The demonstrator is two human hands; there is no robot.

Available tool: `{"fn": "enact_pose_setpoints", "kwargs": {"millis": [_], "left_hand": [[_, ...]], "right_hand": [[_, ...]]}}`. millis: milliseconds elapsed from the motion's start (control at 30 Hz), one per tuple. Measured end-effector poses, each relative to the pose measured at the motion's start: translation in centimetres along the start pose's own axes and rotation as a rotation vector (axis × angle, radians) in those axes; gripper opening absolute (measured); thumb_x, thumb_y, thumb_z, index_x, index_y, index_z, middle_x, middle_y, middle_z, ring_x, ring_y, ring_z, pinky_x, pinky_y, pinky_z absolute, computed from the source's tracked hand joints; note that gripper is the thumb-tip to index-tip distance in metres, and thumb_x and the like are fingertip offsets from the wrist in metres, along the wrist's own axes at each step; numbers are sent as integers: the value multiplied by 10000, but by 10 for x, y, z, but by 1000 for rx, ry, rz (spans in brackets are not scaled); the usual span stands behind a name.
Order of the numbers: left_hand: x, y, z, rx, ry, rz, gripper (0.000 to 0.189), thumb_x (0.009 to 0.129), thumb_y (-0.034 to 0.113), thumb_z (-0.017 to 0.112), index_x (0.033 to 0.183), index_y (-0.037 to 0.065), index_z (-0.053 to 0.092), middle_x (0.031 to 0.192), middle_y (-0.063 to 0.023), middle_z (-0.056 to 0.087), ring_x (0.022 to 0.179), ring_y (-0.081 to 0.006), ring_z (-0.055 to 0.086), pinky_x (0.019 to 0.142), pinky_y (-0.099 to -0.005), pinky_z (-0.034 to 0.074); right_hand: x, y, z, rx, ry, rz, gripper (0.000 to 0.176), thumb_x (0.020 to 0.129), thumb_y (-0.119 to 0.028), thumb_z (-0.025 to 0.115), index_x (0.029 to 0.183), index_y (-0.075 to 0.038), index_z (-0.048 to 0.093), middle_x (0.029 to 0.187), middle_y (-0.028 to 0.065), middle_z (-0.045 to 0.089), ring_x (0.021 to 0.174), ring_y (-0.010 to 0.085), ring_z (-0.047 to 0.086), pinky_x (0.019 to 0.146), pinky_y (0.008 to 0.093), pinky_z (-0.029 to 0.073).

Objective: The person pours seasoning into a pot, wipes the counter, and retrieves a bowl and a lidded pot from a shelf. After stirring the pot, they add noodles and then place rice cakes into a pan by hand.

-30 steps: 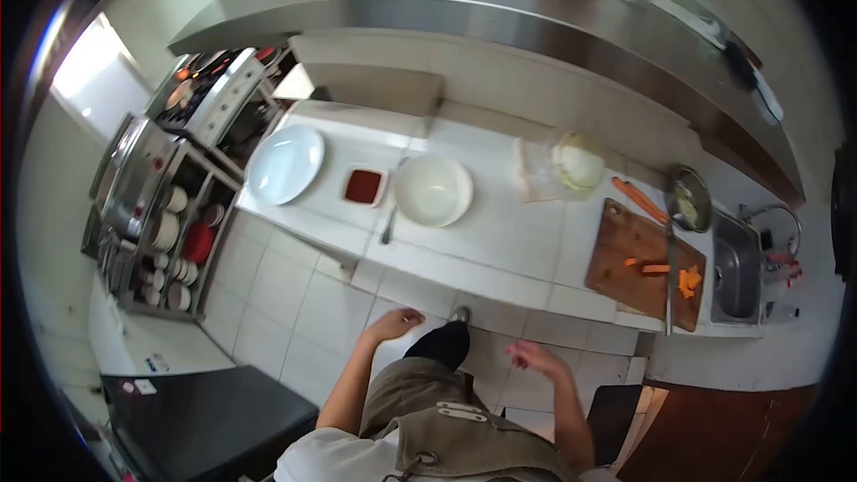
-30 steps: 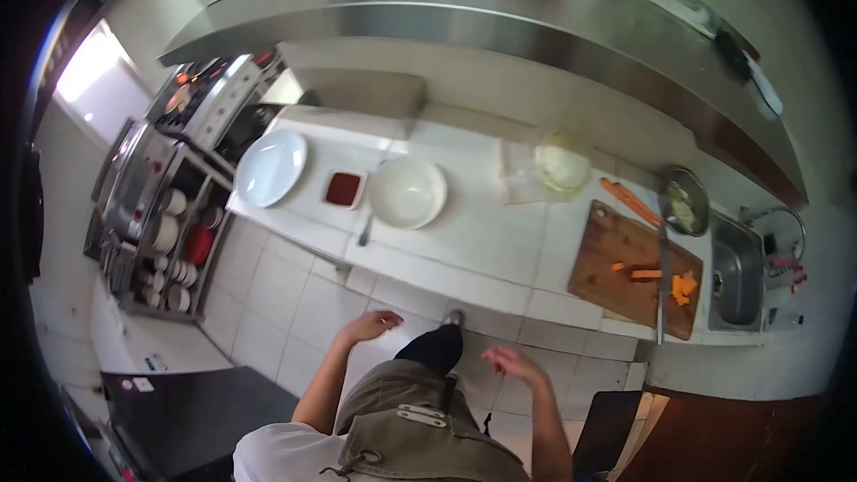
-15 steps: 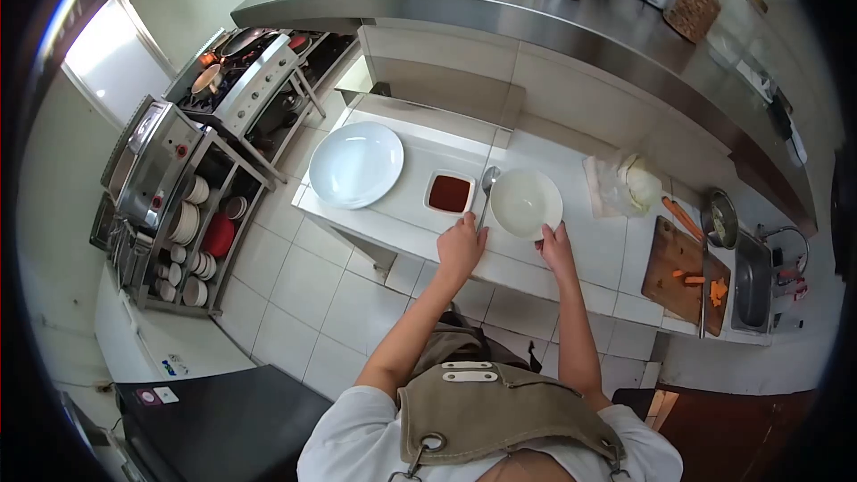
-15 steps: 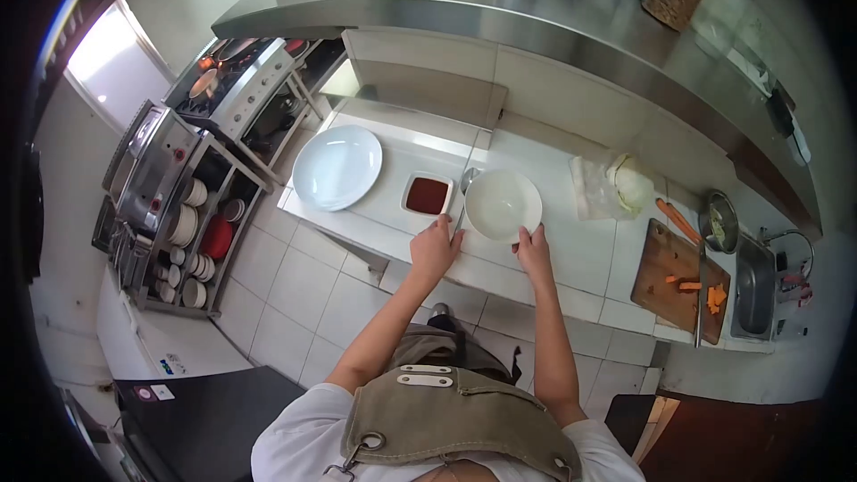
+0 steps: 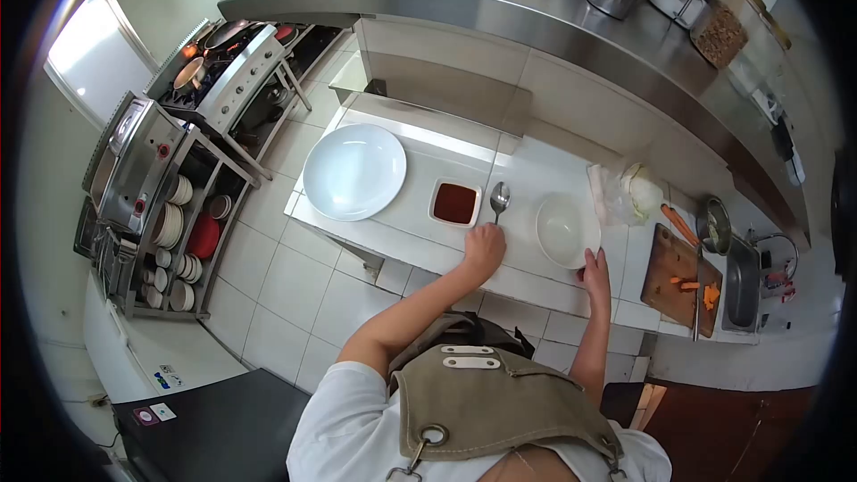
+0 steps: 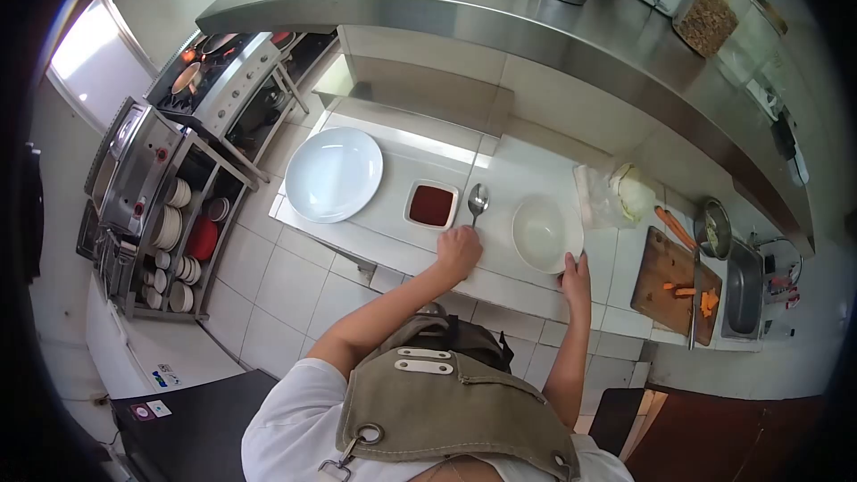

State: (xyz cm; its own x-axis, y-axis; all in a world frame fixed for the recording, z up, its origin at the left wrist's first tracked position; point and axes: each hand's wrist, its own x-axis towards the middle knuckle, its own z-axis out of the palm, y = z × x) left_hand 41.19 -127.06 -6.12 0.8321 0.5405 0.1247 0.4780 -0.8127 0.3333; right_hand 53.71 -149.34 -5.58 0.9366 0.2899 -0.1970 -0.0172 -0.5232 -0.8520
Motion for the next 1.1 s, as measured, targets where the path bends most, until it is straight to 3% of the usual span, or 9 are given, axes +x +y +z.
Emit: {"fn": "enact_pose_setpoints", "kwargs": {"millis": [33,67,133,200,300,633,800,933,1100], "left_hand": [[0,2,-2,14,-53,25,94,731,100,553,731,86,646,743,-83,649,734,-222,653,578,-316,505],[1,4,-8,12,-55,25,94,731,100,553,731,86,646,743,-83,649,734,-222,653,578,-316,505],[7,8,-16,48,-268,39,96,708,108,580,761,98,660,805,-73,648,807,-215,643,615,-318,499],[10,7,-15,42,-241,56,95,703,109,584,759,103,660,800,-74,647,799,-216,644,611,-319,499],[10,7,-13,29,-182,88,94,700,117,581,750,105,660,785,-84,649,780,-224,648,604,-322,500],[4,-1,-18,-138,99,53,141,729,118,521,633,46,596,590,-129,602,551,-292,622,492,-373,493],[-4,7,-19,-212,-6,86,217,767,182,548,862,-12,525,761,-137,603,715,-270,632,535,-376,513],[-9,14,-10,-197,90,215,240,770,174,558,914,-7,494,855,-113,557,822,-240,596,571,-371,522],[-1,14,16,33,47,166,201,774,94,539,938,-18,507,846,-109,516,862,-235,578,593,-343,520]], "right_hand": [[3,8,2,-142,168,-112,564,911,-297,468,1351,-1,276,956,190,573,781,283,561,801,414,449],[-6,-16,-5,-193,139,-50,653,896,-341,498,1391,-22,215,1125,219,505,1012,338,475,965,464,309],[-31,-66,-8,-265,208,-78,644,896,-330,501,1388,-22,222,1168,211,479,1069,339,428,974,455,294],[-46,-99,-9,-264,255,-150,600,898,-283,501,1381,-36,246,1263,191,406,1186,343,294,1001,435,247],[-57,-127,-3,-262,327,-352,547,908,-281,494,1374,-81,288,1243,170,453,1177,308,334,988,415,271],[-60,-181,51,-55,229,-614,450,833,-121,545,1254,-35,414,1201,143,470,1141,285,411,981,401,293],[-63,-188,57,39,149,-581,403,819,-84,543,1205,-36,440,1200,123,487,1056,247,492,902,359,387],[-67,-183,49,71,146,-549,398,822,-78,544,1203,-33,439,1196,120,492,1012,224,515,871,350,411],[-75,-171,35,161,196,-519,384,818,-19,525,1193,-23,441,1197,109,489,955,189,537,835,314,439]]}}
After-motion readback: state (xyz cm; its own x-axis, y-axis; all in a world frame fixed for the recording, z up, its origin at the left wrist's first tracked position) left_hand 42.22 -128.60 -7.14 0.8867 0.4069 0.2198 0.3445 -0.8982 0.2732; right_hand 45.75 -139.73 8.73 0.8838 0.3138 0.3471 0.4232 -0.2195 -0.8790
